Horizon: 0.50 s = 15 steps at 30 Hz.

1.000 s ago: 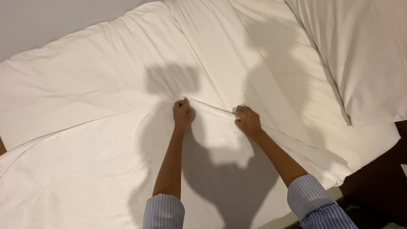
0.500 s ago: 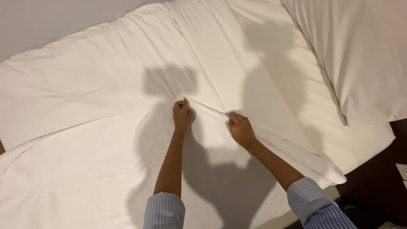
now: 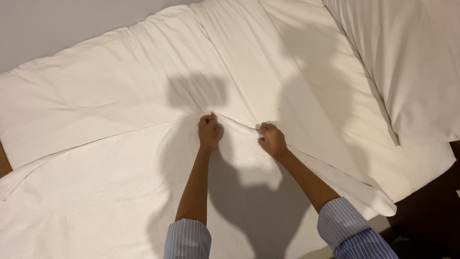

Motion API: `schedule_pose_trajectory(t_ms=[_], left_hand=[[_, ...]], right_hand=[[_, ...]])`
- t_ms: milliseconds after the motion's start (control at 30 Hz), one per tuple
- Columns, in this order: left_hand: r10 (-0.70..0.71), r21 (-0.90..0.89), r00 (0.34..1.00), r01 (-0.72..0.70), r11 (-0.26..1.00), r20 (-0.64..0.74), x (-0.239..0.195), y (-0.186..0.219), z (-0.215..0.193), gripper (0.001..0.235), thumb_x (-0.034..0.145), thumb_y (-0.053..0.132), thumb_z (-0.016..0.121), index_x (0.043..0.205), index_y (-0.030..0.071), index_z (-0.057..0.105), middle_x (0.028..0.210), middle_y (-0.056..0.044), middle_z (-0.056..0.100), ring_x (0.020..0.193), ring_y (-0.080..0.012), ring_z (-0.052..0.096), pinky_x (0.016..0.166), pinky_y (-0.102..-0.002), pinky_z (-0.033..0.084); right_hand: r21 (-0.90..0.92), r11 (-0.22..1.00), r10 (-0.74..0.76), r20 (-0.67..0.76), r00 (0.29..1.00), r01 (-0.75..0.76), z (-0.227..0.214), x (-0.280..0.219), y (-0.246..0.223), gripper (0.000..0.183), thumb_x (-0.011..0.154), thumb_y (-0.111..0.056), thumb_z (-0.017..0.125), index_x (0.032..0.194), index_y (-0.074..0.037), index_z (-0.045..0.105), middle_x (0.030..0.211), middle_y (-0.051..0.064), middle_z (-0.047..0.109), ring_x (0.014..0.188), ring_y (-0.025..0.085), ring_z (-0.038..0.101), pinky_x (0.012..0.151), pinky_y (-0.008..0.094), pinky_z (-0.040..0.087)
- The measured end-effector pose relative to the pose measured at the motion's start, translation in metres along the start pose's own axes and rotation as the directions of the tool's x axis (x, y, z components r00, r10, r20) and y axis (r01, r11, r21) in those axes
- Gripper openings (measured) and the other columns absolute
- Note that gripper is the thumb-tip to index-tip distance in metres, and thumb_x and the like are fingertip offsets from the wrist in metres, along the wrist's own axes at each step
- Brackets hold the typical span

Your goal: The person folds a white towel by hand on a bed.

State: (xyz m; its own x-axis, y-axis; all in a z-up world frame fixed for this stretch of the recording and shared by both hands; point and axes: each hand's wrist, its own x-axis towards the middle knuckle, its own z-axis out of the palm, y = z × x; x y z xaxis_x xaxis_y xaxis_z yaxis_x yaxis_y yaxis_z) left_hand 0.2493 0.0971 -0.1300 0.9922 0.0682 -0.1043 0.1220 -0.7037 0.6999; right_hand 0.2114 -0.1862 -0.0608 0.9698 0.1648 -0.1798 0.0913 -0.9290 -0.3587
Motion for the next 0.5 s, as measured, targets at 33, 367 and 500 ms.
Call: schedule_pose_trajectory(t_ms=[33,367,500], left_hand=[[0.004,0.004,1.0,-0.004,1.0,-0.001,-0.002,0.003,-0.002,0.062,0.093,0.032,0.06,0.153,0.024,0.051,0.138,-0.011,0.048,0.133,-0.0376,0.05,0.114,-0.051,0.041],[-0.02,0.105,0.998,0.014,0.994,0.06,0.0,0.004,-0.002,0.065,0.094,0.035,0.057,0.157,0.023,0.044,0.142,-0.013,0.042,0.134,-0.038,0.047,0.111,-0.055,0.045],[-0.015,0.09,0.999,0.01,0.996,0.051,-0.004,0.006,-0.002,0.064,0.094,0.034,0.056,0.157,0.023,0.046,0.142,-0.011,0.043,0.135,-0.0363,0.046,0.112,-0.053,0.045]], right_hand=[[-0.099,0.986,-0.147,-0.141,0.979,0.134,0.007,-0.004,0.001,0.018,0.076,-0.014,0.074,0.094,-0.01,0.07,0.096,0.008,0.07,0.095,0.03,0.073,0.078,0.041,0.062],[-0.39,0.863,-0.412,-0.178,0.894,0.32,-0.006,-0.032,-0.037,0.003,0.086,-0.005,0.069,0.088,-0.005,0.072,0.098,0.011,0.06,0.097,0.029,0.061,0.076,0.037,0.05],[-0.047,0.98,-0.196,-0.121,0.973,0.192,-0.013,-0.017,-0.026,0.005,0.083,-0.002,0.07,0.086,0.001,0.073,0.105,0.014,0.063,0.1,0.037,0.066,0.079,0.043,0.057]])
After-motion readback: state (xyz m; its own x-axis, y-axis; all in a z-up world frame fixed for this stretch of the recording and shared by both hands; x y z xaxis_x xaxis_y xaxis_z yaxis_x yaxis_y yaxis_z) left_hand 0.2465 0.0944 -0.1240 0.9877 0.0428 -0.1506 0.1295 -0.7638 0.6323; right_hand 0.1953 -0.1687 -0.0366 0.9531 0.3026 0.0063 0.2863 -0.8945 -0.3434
